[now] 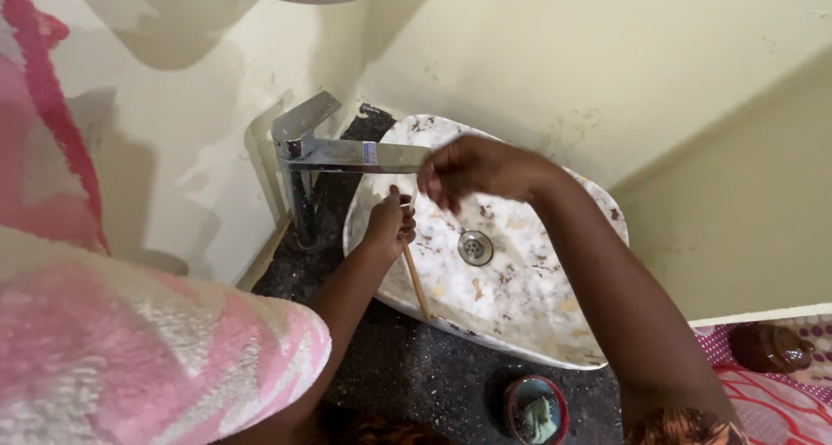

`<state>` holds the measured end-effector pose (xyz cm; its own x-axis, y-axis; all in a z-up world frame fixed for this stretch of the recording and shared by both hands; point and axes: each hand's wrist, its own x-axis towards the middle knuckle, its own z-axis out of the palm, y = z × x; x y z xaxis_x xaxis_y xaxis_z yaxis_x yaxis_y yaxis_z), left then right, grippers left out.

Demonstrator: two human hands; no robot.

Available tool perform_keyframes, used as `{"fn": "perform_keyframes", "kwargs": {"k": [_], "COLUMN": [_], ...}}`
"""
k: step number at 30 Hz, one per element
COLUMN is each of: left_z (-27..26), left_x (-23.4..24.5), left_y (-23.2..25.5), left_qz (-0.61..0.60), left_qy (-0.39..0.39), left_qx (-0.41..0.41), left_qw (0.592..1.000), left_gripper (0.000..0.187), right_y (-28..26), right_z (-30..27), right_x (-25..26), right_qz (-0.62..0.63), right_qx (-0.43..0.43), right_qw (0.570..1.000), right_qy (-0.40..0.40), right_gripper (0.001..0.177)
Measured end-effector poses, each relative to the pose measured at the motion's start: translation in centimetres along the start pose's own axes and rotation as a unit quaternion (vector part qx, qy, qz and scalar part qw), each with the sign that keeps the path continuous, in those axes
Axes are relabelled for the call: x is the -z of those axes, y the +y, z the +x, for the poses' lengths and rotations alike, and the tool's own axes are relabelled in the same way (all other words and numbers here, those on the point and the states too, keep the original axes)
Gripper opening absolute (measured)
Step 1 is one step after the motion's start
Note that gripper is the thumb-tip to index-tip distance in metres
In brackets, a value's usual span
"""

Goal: The person washes a wooden spoon under running water in a bathroom sink. They scrub the spoon with their hands, rinse it, and then place it into a small bowl on the countertop.

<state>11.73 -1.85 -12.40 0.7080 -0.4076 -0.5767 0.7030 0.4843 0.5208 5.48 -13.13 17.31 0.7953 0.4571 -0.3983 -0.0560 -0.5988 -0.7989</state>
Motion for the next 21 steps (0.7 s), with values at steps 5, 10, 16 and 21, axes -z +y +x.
{"fn": "perform_keyframes", "kwargs": {"k": [5,10,16,21], "left_z": [-1.6,-1.1,-1.9,-0.3], "left_x": [0.3,0.8,-0.6,-0.3], "left_y": [1.2,0.8,2.5,1.5], "left_qz": [-0.082,-0.059,-0.044,-0.061], "left_qy": [-0.010,-0.042,-0.007,0.022], "left_qx": [-0.001,-0.055,-0.078,-0.069], "left_qw": [0.997,0.996,0.996,0.996], "left_gripper": [0.035,0.018,0.018,0.019], "right_y": [-4.5,-4.3,-3.1,-2.2], "right_z": [3.6,8.8,9.7,8.3], "right_x": [-1.9,-6.9,-8.7,-7.8], "right_qz": [0.114,-0.209,-0.424,-0.277], "right_qx": [0.151,0.443,0.358,0.246], "right_qw": [0.972,0.845,0.732,0.855], "right_qy": [0.137,0.213,0.395,0.362], "right_gripper": [0.013,0.021,0.071,0.063]}}
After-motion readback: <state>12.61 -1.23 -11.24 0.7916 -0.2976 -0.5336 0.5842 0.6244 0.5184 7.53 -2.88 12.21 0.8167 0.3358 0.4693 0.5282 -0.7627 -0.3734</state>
